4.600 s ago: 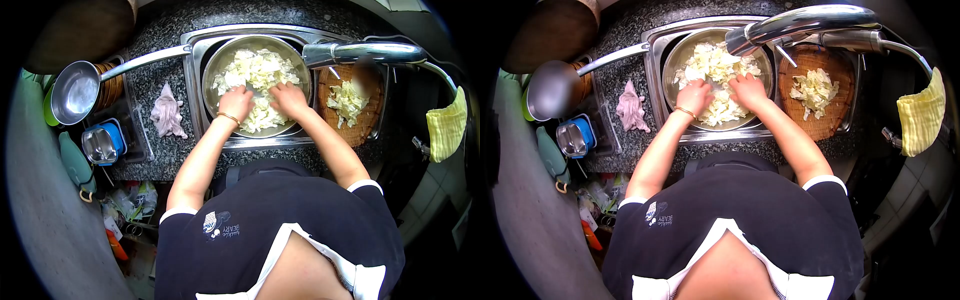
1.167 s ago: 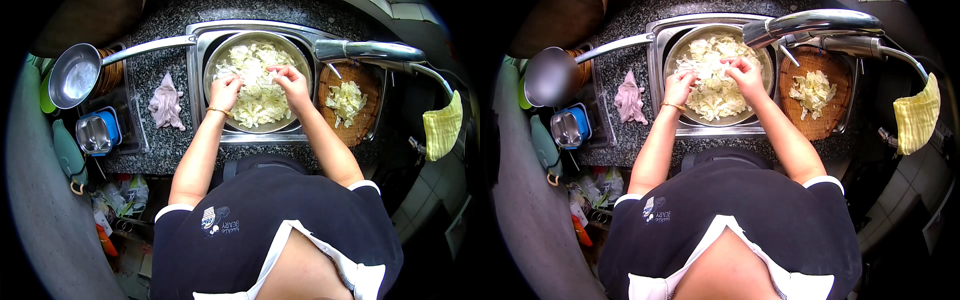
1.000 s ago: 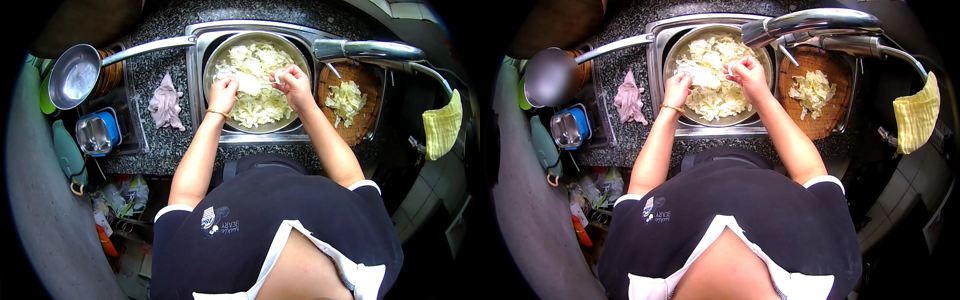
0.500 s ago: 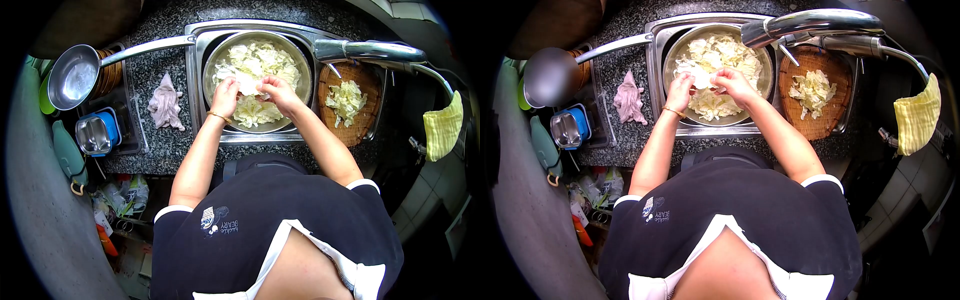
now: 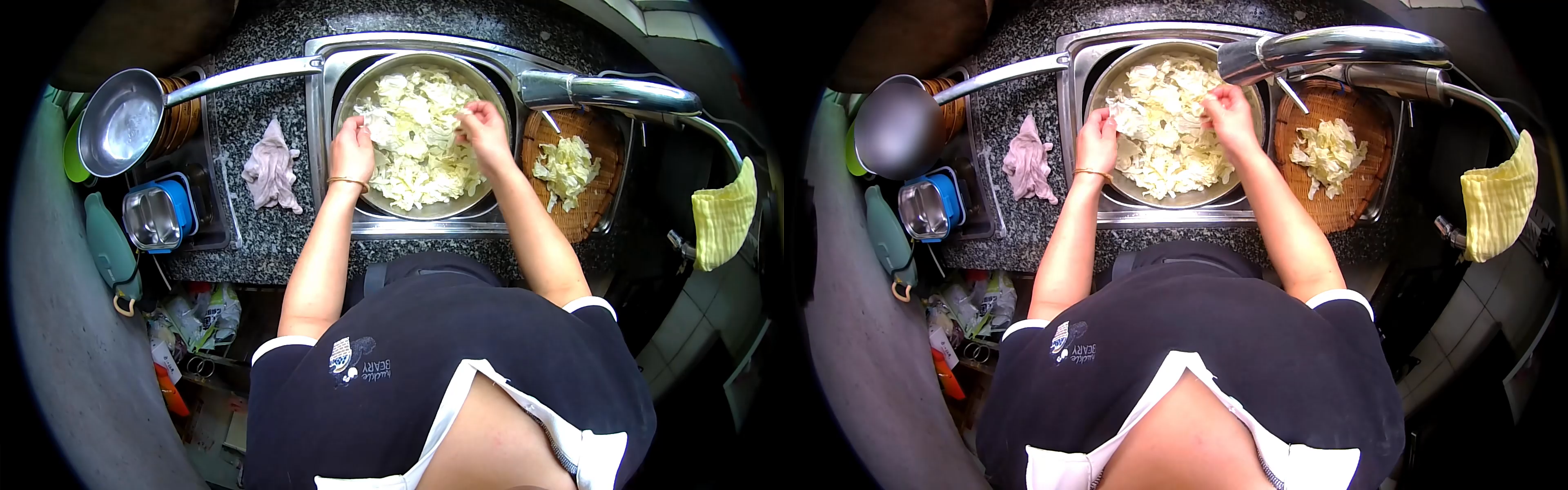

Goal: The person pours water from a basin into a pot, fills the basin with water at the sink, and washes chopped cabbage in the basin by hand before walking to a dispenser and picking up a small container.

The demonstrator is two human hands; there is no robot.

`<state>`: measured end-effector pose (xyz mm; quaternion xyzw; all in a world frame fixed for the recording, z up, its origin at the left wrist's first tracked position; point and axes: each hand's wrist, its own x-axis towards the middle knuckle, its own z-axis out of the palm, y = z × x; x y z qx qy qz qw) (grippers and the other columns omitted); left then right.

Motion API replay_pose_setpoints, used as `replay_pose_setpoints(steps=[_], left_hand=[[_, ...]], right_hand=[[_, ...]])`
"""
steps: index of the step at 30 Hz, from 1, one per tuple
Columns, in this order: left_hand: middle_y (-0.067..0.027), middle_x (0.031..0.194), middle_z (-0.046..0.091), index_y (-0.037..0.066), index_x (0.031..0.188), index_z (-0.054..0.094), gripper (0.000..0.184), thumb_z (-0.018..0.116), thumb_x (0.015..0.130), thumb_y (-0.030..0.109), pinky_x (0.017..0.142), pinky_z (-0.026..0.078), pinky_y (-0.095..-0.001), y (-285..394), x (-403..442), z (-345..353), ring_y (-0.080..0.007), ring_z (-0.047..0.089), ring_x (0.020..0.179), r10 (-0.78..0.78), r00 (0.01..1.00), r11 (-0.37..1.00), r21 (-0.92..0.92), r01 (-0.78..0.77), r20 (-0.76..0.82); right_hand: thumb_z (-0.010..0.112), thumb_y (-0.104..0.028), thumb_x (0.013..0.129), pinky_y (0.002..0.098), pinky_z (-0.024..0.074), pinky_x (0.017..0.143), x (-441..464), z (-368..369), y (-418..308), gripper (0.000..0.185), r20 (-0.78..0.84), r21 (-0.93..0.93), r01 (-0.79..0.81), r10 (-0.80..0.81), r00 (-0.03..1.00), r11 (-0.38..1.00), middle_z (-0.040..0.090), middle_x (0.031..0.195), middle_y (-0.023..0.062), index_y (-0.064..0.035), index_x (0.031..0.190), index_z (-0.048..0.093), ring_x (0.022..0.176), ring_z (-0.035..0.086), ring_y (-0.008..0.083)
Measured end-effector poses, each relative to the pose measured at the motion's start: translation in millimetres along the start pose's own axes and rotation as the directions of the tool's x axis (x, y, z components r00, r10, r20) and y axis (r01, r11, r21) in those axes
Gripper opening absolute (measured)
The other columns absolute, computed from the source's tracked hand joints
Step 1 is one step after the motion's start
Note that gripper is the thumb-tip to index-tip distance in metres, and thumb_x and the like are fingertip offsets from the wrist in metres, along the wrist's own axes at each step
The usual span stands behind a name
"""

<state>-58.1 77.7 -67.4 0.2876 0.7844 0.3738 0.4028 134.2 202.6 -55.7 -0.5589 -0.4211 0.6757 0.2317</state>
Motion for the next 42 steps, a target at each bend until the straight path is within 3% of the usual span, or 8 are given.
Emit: replay_pose_setpoints(steps=[4,9,14,18,23,30,39,42], left_hand=[[-0.0227,0.116,0.046,0.009,0.129,0.037,0.057,0.062,0.079,0.021,0.083,0.047,-0.0422,3.9,-1.4,6.4,-0.0386,0.056,0.099,0.160,0.987,0.878,0.457,-0.144,0.004],[-0.0266,0.132,0.027,0.018,0.144,0.009,0.108,0.079,0.061,0.020,0.102,0.036,-0.0389,-19.2,25.0,49.8,-0.0424,0.042,0.118,0.095,0.989,0.971,0.207,-0.117,0.111],[-0.0173,0.109,0.048,0.011,0.118,0.046,0.067,0.074,0.057,0.010,0.097,0.038,-0.0374,-1.5,42.3,43.1,-0.0339,0.047,0.110,0.201,0.939,0.973,0.059,-0.225,0.278],[-0.0149,0.107,0.048,0.010,0.106,0.055,0.046,0.066,0.063,0.000,0.093,0.042,-0.0357,40.6,26.8,8.7,-0.0344,0.048,0.108,0.369,0.890,0.909,0.095,-0.406,0.269],[-0.0137,0.138,0.034,0.021,0.115,0.054,0.055,0.069,0.064,0.010,0.100,0.035,-0.0459,33.0,41.7,1.4,-0.0378,0.035,0.126,0.541,0.755,0.581,0.484,-0.654,0.370],[-0.0150,0.150,0.011,0.017,0.145,0.014,0.111,0.075,0.059,0.051,0.110,0.007,-0.0513,23.1,55.4,42.1,-0.0320,0.008,0.139,0.282,0.820,0.405,0.713,-0.573,0.498],[-0.0179,0.144,0.022,0.016,0.144,0.013,0.110,0.079,0.060,0.041,0.104,0.028,-0.0495,47.5,30.2,19.7,-0.0369,0.026,0.131,0.101,0.920,0.474,0.795,-0.379,0.379],[-0.0226,0.135,0.028,0.017,0.145,0.005,0.116,0.082,0.059,0.027,0.089,0.047,-0.0403,31.8,16.7,7.4,-0.0401,0.048,0.110,0.029,0.980,0.680,0.715,-0.163,0.196]], right_hand=[[0.066,-0.013,0.077,0.0418,0.0422,0.093,25.8,-15.0,8.4,0.057,0.114,-0.627,0.325,-0.330,0.937,0.708,0.050,0.118,0.0146,-0.0069,0.128,0.041,0.109,0.049,0.0255],[0.073,-0.016,0.067,0.0457,0.0280,0.107,22.4,20.5,17.2,0.087,0.188,-0.681,0.085,0.062,0.980,0.727,0.015,0.144,0.0209,-0.0180,0.140,0.026,0.133,0.020,0.0355],[0.070,-0.006,0.063,0.0314,0.0380,0.094,18.9,20.4,3.2,0.074,0.401,-0.247,-0.074,0.172,0.900,0.966,0.052,0.116,0.0174,-0.0014,0.128,0.035,0.110,0.050,0.0246],[0.064,-0.010,0.071,0.0343,0.0364,0.100,13.3,1.1,-5.0,0.057,0.443,-0.403,0.256,-0.058,0.895,0.879,0.047,0.125,0.0178,0.0018,0.122,0.044,0.118,0.046,0.0255],[0.059,-0.009,0.072,0.0386,0.0316,0.104,20.9,-12.0,-30.1,0.042,0.500,-0.681,0.539,-0.223,0.837,0.496,0.036,0.136,0.0174,-0.0167,0.113,0.059,0.126,0.036,0.0351],[0.073,-0.045,0.066,0.0542,0.0063,0.110,36.0,14.4,7.9,0.103,0.570,-0.821,0.567,-0.123,0.812,-0.059,0.009,0.151,0.0084,-0.0228,0.145,0.011,0.139,0.008,0.0300],[0.077,-0.028,0.065,0.0504,0.0154,0.110,25.7,7.7,-26.6,0.104,0.481,-0.876,0.480,0.034,0.876,0.047,0.015,0.149,0.0135,-0.0200,0.145,0.010,0.136,0.018,0.0321],[0.080,-0.018,0.061,0.0429,0.0282,0.107,26.3,-21.0,-17.8,0.111,0.334,-0.826,0.352,-0.121,0.935,0.441,0.023,0.140,0.0261,-0.0086,0.144,0.008,0.130,0.029,0.0383]])
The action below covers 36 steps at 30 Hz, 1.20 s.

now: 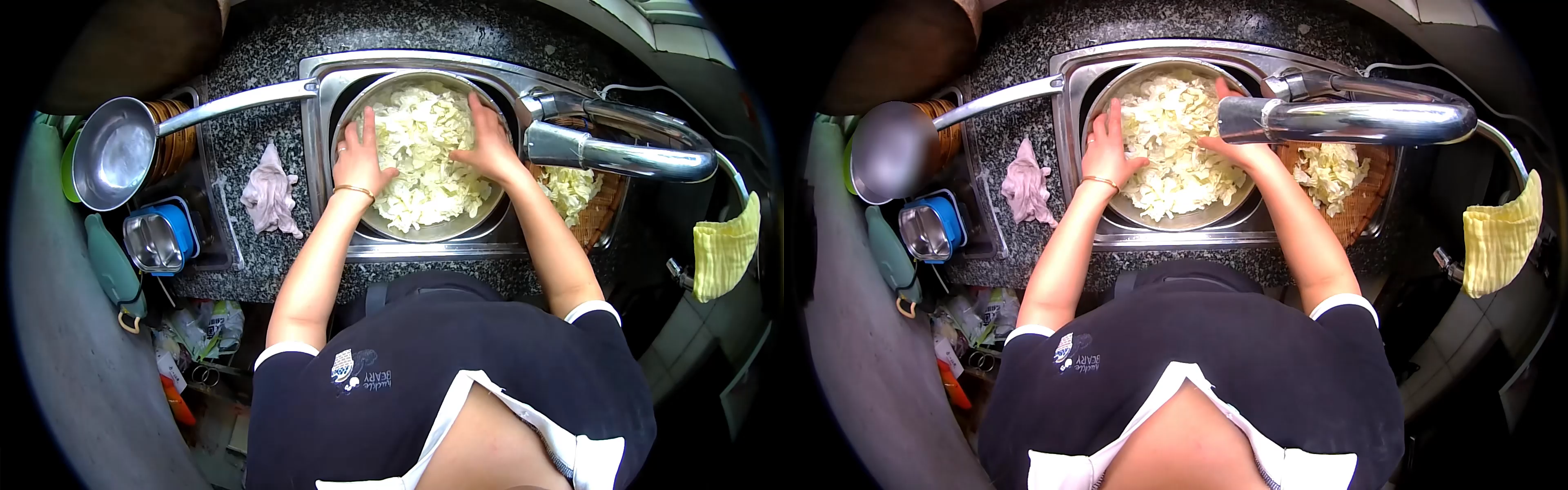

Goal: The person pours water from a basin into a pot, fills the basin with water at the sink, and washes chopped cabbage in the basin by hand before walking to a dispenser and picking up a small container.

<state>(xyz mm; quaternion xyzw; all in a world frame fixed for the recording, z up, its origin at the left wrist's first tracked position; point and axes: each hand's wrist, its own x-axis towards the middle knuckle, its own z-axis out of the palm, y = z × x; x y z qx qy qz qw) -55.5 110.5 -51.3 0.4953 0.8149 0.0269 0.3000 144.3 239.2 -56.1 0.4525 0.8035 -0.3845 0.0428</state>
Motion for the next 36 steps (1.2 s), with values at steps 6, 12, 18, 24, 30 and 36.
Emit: replay_pose_setpoints(steps=[6,12,18,24,30,36], left_hand=[[-0.0247,0.136,0.027,0.014,0.144,0.006,0.114,0.081,0.059,0.022,0.094,0.043,-0.0402,4.7,48.5,22.5,-0.0430,0.048,0.111,0.061,0.995,0.968,-0.247,-0.041,0.075],[-0.0162,0.124,0.044,0.008,0.140,0.017,0.095,0.071,0.062,0.015,0.093,0.040,-0.0337,-4.4,88.5,42.0,-0.0279,0.043,0.118,0.280,0.899,0.479,-0.861,0.174,0.338],[-0.0122,0.131,0.039,0.004,0.139,0.018,0.080,0.064,0.077,0.025,0.095,0.037,-0.0360,22.3,11.7,11.4,-0.0249,0.042,0.120,0.242,0.935,0.118,-0.964,0.238,0.260],[-0.0132,0.135,0.035,-0.001,0.133,0.024,0.070,0.058,0.085,0.036,0.104,0.027,-0.0348,31.8,-39.1,-35.0,-0.0223,0.034,0.125,0.358,0.934,0.199,-0.978,-0.066,0.009],[-0.0234,0.112,0.053,0.003,0.119,0.043,0.064,0.063,0.080,0.049,0.089,0.041,-0.0433,18.3,-42.3,-11.4,-0.0372,0.053,0.103,0.190,0.967,0.802,-0.542,-0.252,-0.168],[-0.0111,0.123,0.051,0.004,0.129,0.040,0.045,0.050,0.093,0.029,0.093,0.041,-0.0307,57.5,-72.2,-49.6,-0.0180,0.050,0.112,0.399,0.915,0.146,-0.982,-0.122,-0.055]], right_hand=[[0.081,-0.020,0.060,0.0396,0.0258,0.109,44.2,25.6,1.3,0.113,0.205,0.034,-0.063,0.054,0.977,0.997,0.019,0.141,0.0275,-0.0089,0.144,0.005,0.131,0.025,0.0376],[0.083,-0.021,0.054,0.0421,0.0257,0.109,48.8,24.5,-22.6,0.114,0.272,0.236,0.073,-0.138,0.952,0.969,0.018,0.139,0.0237,-0.0184,0.144,0.013,0.131,0.023,0.0393],[0.081,-0.030,0.056,0.0443,0.0413,0.096,2.1,46.2,-47.8,0.085,-0.019,0.261,0.123,-0.123,0.992,0.958,0.029,0.131,0.0247,-0.0225,0.130,0.040,0.120,0.038,0.0439],[0.075,-0.028,0.065,0.0415,0.0481,0.087,-37.7,51.5,-81.2,0.054,-0.446,0.311,0.359,-0.198,0.873,0.880,0.039,0.120,0.0198,-0.0211,0.113,0.052,0.112,0.049,0.0382],[0.073,-0.034,0.065,0.0448,0.0470,0.088,-48.5,62.6,-73.6,0.055,-0.422,0.312,0.349,-0.200,0.884,0.884,0.048,0.116,0.0189,-0.0205,0.115,0.053,0.110,0.049,0.0411],[0.076,-0.026,0.061,0.0409,0.0456,0.091,-101.5,-10.0,-62.5,0.053,-0.679,0.118,0.537,-0.327,0.658,0.835,0.054,0.103,0.0140,-0.0198,0.110,0.055,0.108,0.049,0.0367]])
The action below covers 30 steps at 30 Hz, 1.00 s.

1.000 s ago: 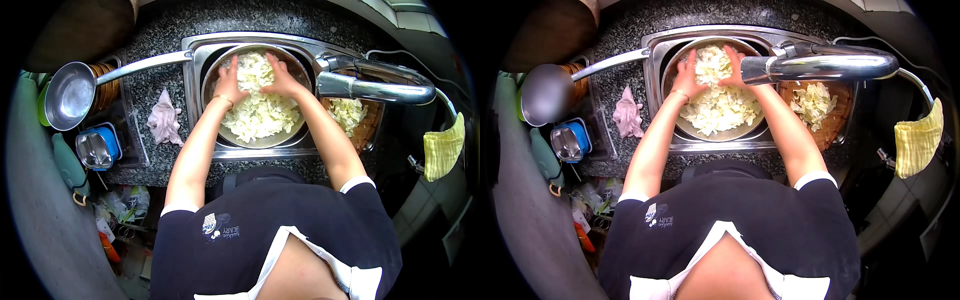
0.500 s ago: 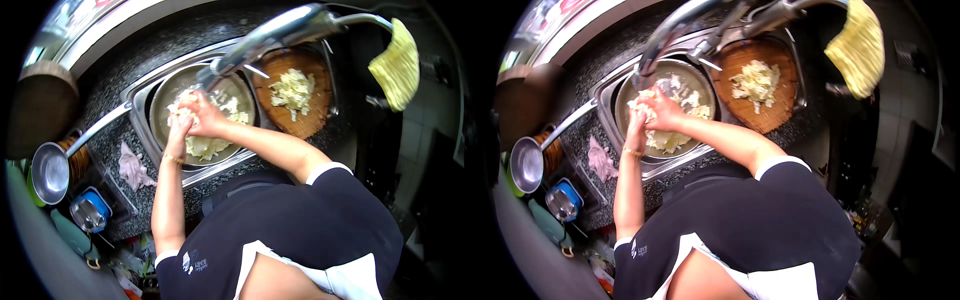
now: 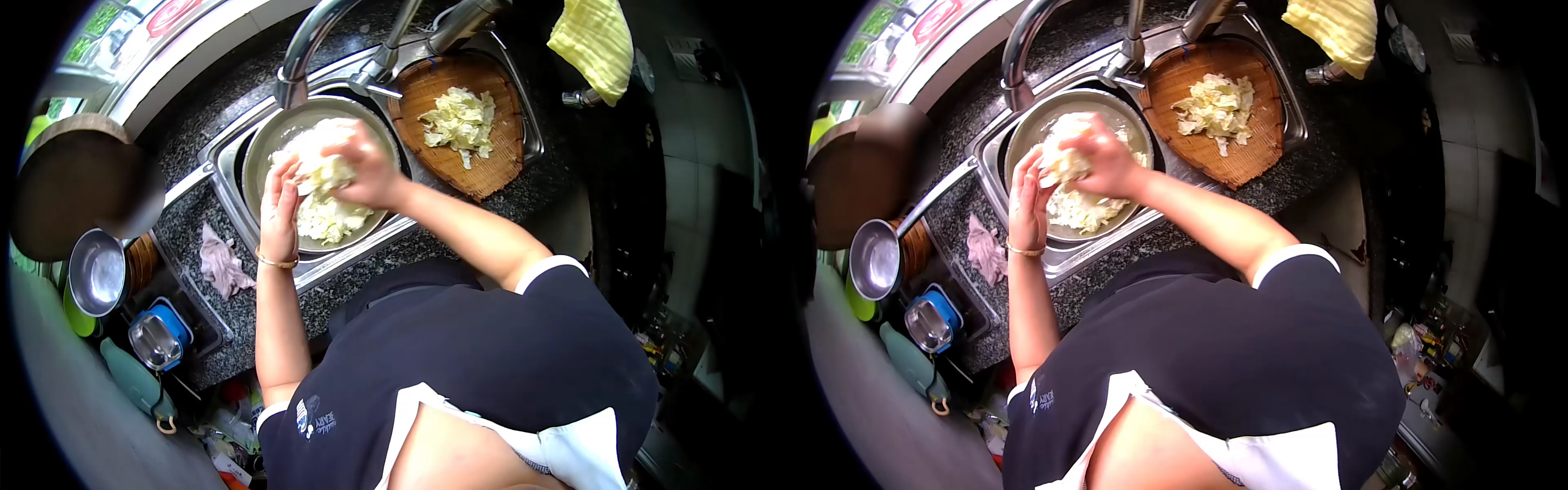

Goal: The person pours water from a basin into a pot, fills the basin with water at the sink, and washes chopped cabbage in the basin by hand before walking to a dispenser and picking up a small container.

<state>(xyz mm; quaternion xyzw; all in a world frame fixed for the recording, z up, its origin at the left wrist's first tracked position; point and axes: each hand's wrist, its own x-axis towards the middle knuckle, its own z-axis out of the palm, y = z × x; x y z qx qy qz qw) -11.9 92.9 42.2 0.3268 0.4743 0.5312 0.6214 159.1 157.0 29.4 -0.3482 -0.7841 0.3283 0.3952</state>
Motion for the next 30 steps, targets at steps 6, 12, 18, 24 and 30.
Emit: replay_pose_setpoints(steps=[6,12,18,24,30], left_hand=[[-0.0084,0.121,0.055,0.004,0.122,0.050,0.035,0.051,0.093,0.025,0.091,0.043,-0.0307,-21.7,10.1,-33.3,-0.0185,0.054,0.110,-0.163,0.979,0.985,0.029,0.167,-0.125],[-0.0026,0.115,0.057,0.008,0.116,0.055,0.031,0.057,0.090,0.024,0.084,0.043,-0.0261,-59.8,0.1,-69.6,-0.0136,0.054,0.103,-0.283,0.917,0.957,-0.020,0.289,-0.279],[-0.0070,0.138,0.035,0.013,0.134,0.034,0.057,0.060,0.084,0.027,0.097,0.027,-0.0518,-77.8,-18.6,-59.3,-0.0250,0.027,0.131,-0.383,0.768,0.921,-0.145,0.362,-0.514],[-0.0102,0.148,0.019,0.015,0.142,0.016,0.077,0.060,0.082,0.036,0.099,0.016,-0.0649,-109.6,-15.0,-31.3,-0.0308,0.015,0.136,-0.528,0.626,0.845,-0.281,0.454,-0.575],[-0.0085,0.140,0.030,0.018,0.138,0.020,0.068,0.056,0.084,0.039,0.088,0.028,-0.0644,-134.4,0.3,-26.1,-0.0298,0.035,0.124,-0.579,0.576,0.814,-0.373,0.445,-0.577]], right_hand=[[0.076,-0.020,0.063,0.0464,0.0535,0.084,-22.0,-106.3,23.9,0.055,-0.165,-0.255,-0.220,0.182,0.969,0.942,0.036,0.116,0.0140,-0.0215,0.110,0.047,0.109,0.045,0.0346],[0.078,-0.039,0.066,0.0402,0.0272,0.106,-52.3,-182.1,107.6,0.090,0.096,-0.396,-0.547,0.626,0.774,0.738,0.016,0.144,0.0252,-0.0293,0.141,0.030,0.132,0.026,0.0374],[0.066,-0.028,0.079,0.0378,0.0449,0.086,-21.7,-158.0,63.6,0.035,-0.154,-0.574,-0.471,0.476,0.866,0.670,0.057,0.110,0.0126,-0.0082,0.108,0.062,0.103,0.054,0.0285],[0.066,-0.015,0.077,0.0394,0.0369,0.102,-23.1,-31.4,42.3,0.062,0.514,-0.319,-0.377,0.493,0.702,0.870,0.045,0.129,0.0208,-0.0073,0.132,0.040,0.121,0.043,0.0313],[0.068,-0.002,0.064,0.0421,0.0397,0.096,-59.8,47.5,73.0,0.077,0.615,-0.596,-0.246,0.632,0.471,0.764,0.040,0.126,0.0173,-0.0183,0.133,0.037,0.116,0.044,0.0395]])
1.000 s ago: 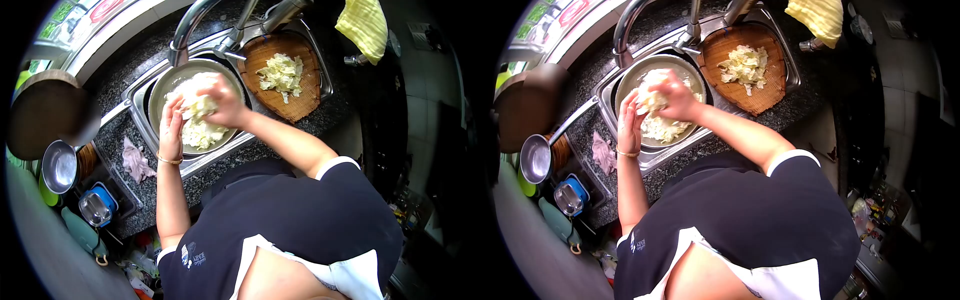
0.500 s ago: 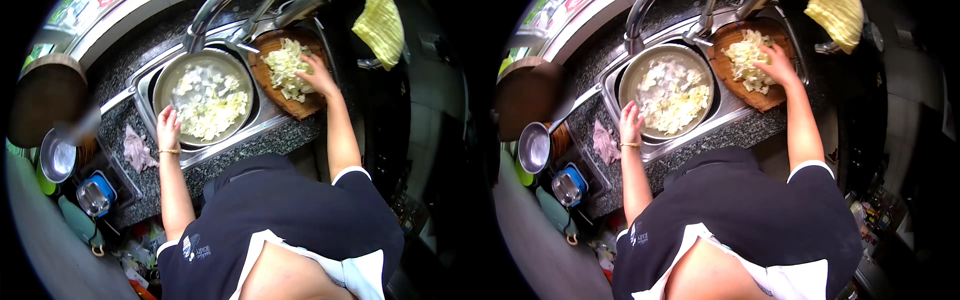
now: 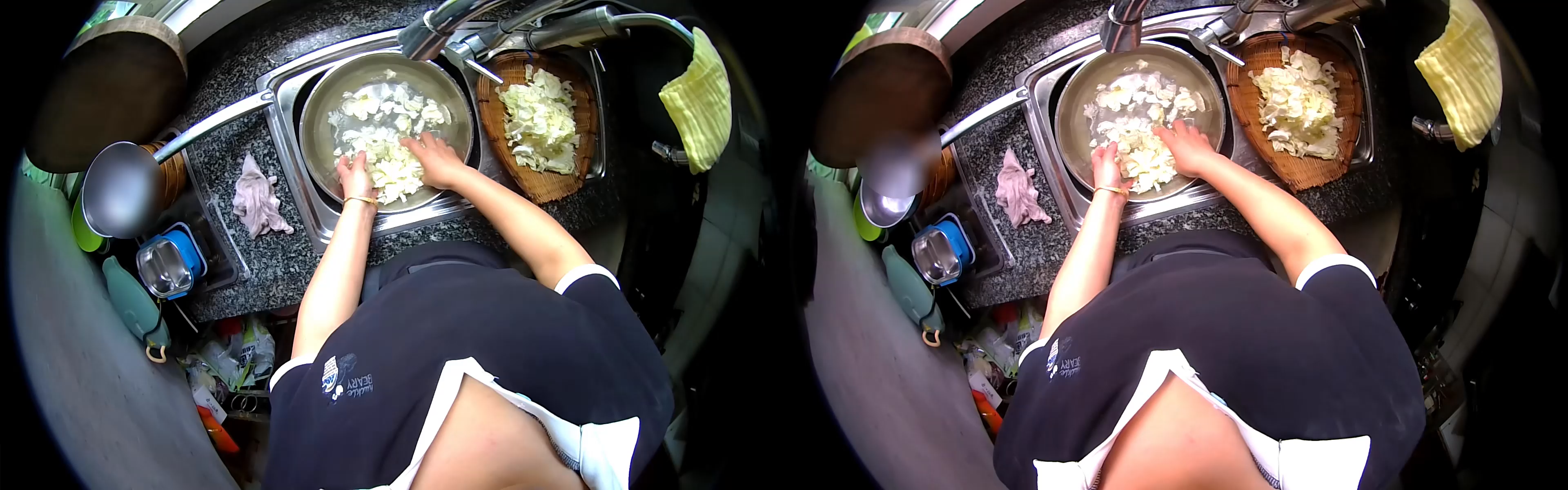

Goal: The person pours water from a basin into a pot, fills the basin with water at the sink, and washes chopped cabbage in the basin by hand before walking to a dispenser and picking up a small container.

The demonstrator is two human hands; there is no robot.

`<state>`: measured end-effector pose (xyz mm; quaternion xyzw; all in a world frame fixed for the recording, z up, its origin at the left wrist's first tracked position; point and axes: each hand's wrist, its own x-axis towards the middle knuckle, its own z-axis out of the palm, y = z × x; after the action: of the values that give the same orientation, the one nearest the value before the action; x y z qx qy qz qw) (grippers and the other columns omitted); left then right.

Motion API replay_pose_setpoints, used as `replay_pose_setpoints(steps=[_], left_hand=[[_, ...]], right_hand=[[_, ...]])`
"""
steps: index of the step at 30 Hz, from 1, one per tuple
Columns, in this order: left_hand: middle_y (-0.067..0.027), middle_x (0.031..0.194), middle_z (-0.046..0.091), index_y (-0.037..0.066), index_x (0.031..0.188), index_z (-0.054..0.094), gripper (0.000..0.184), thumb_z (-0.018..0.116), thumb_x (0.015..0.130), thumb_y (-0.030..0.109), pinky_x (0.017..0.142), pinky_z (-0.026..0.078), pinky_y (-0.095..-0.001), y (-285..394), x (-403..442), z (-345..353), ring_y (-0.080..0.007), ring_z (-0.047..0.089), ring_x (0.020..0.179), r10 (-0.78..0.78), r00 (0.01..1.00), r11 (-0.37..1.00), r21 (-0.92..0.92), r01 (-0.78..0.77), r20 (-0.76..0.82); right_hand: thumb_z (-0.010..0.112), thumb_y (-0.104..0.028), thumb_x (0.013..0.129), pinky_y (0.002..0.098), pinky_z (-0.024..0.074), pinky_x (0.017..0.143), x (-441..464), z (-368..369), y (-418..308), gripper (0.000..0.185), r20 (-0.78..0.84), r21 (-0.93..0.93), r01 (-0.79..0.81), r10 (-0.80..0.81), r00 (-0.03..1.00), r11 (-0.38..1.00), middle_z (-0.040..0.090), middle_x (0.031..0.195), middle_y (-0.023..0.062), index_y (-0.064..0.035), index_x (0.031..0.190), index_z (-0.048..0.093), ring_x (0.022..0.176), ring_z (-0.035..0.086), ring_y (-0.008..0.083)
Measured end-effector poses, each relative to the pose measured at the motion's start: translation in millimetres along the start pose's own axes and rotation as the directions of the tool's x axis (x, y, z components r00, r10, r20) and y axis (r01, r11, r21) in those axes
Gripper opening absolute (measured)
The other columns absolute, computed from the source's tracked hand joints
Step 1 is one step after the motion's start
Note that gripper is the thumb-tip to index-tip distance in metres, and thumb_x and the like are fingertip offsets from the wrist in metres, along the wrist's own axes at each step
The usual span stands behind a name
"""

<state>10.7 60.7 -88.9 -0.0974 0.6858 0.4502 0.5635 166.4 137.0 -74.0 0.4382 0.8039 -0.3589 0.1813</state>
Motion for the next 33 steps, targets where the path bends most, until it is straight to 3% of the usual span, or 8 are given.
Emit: replay_pose_setpoints(steps=[11,15,17,19,23,27,29,33], left_hand=[[-0.0181,0.119,0.050,0.002,0.135,0.026,0.059,0.056,0.084,0.005,0.083,0.053,-0.0369,28.8,-8.0,4.9,-0.0275,0.058,0.100,0.157,0.921,0.978,-0.189,-0.094,0.357],[-0.0213,0.126,0.044,0.005,0.137,0.027,0.065,0.060,0.083,0.019,0.086,0.047,-0.0402,44.8,4.2,-10.0,-0.0323,0.051,0.109,0.319,0.918,0.910,0.196,-0.366,0.234],[-0.0232,0.126,0.044,0.006,0.136,0.031,0.065,0.062,0.082,0.025,0.094,0.041,-0.0463,39.7,12.1,-18.8,-0.0352,0.044,0.118,0.464,0.865,0.747,0.442,-0.497,0.190],[-0.0237,0.128,0.043,0.009,0.131,0.041,0.060,0.063,0.080,0.031,0.100,0.032,-0.0488,43.8,-7.3,-20.0,-0.0370,0.036,0.124,0.717,0.624,0.104,0.839,-0.535,0.309],[-0.0153,0.127,0.046,0.012,0.124,0.049,0.050,0.062,0.076,0.022,0.094,0.037,-0.0447,32.1,-4.9,-8.2,-0.0320,0.039,0.121,0.627,0.506,-0.365,0.798,-0.480,0.592],[-0.0129,0.124,0.049,0.011,0.118,0.053,0.046,0.062,0.074,0.021,0.092,0.037,-0.0432,33.7,5.1,-12.4,-0.0302,0.044,0.115,0.164,0.733,-0.474,0.705,-0.528,0.660],[-0.0142,0.125,0.047,0.010,0.116,0.056,0.045,0.064,0.074,0.027,0.094,0.035,-0.0448,37.8,0.8,-14.9,-0.0300,0.045,0.114,0.237,0.765,-0.449,0.766,-0.460,0.599],[-0.0188,0.128,0.044,0.010,0.104,0.064,0.045,0.067,0.072,0.041,0.098,0.034,-0.0460,17.3,7.5,-19.2,-0.0330,0.043,0.117,0.501,0.536,-0.502,0.733,-0.460,0.679]], right_hand=[[0.058,-0.017,0.085,0.0284,0.0497,0.073,41.9,-31.6,16.3,0.045,0.005,0.978,-0.021,0.077,0.997,0.209,0.057,0.111,0.0112,-0.0043,0.126,0.045,0.095,0.057,0.0164],[0.054,-0.026,0.088,0.0368,0.0458,0.088,23.3,-67.8,9.8,0.054,-0.225,0.684,0.104,0.073,0.972,0.722,0.049,0.126,0.0170,-0.0026,0.133,0.035,0.112,0.052,0.0254],[0.054,-0.027,0.088,0.0384,0.0424,0.093,18.3,-68.1,7.2,0.054,-0.400,0.091,-0.012,0.048,0.915,0.996,0.041,0.134,0.0177,-0.0042,0.133,0.036,0.118,0.048,0.0292],[0.054,-0.022,0.083,0.0432,0.0417,0.094,19.9,-57.6,-3.4,0.049,-0.394,0.100,-0.069,0.103,0.913,0.993,0.036,0.138,0.0194,-0.0107,0.130,0.043,0.112,0.051,0.0333],[0.057,-0.018,0.080,0.0426,0.0337,0.101,28.9,-19.4,-18.3,0.038,-0.225,-0.303,0.247,-0.321,0.920,0.920,0.049,0.124,0.0151,-0.0176,0.118,0.055,0.119,0.043,0.0304],[0.061,-0.024,0.077,0.0583,0.0250,0.101,34.6,-15.5,-8.4,0.039,-0.146,-0.332,0.212,-0.272,0.951,0.919,0.046,0.126,0.0132,-0.0187,0.115,0.056,0.124,0.038,0.0294],[0.063,-0.026,0.076,0.0646,0.0208,0.100,32.8,-20.0,-11.6,0.040,-0.167,-0.395,-0.017,-0.054,0.984,0.919,0.044,0.129,0.0126,-0.0185,0.114,0.057,0.127,0.035,0.0292],[0.062,-0.032,0.077,0.0698,0.0095,0.101,29.7,-13.0,-1.0,0.033,-0.007,-0.424,0.280,-0.313,0.950,0.861,0.037,0.138,0.0118,-0.0200,0.108,0.062,0.133,0.026,0.0285]])
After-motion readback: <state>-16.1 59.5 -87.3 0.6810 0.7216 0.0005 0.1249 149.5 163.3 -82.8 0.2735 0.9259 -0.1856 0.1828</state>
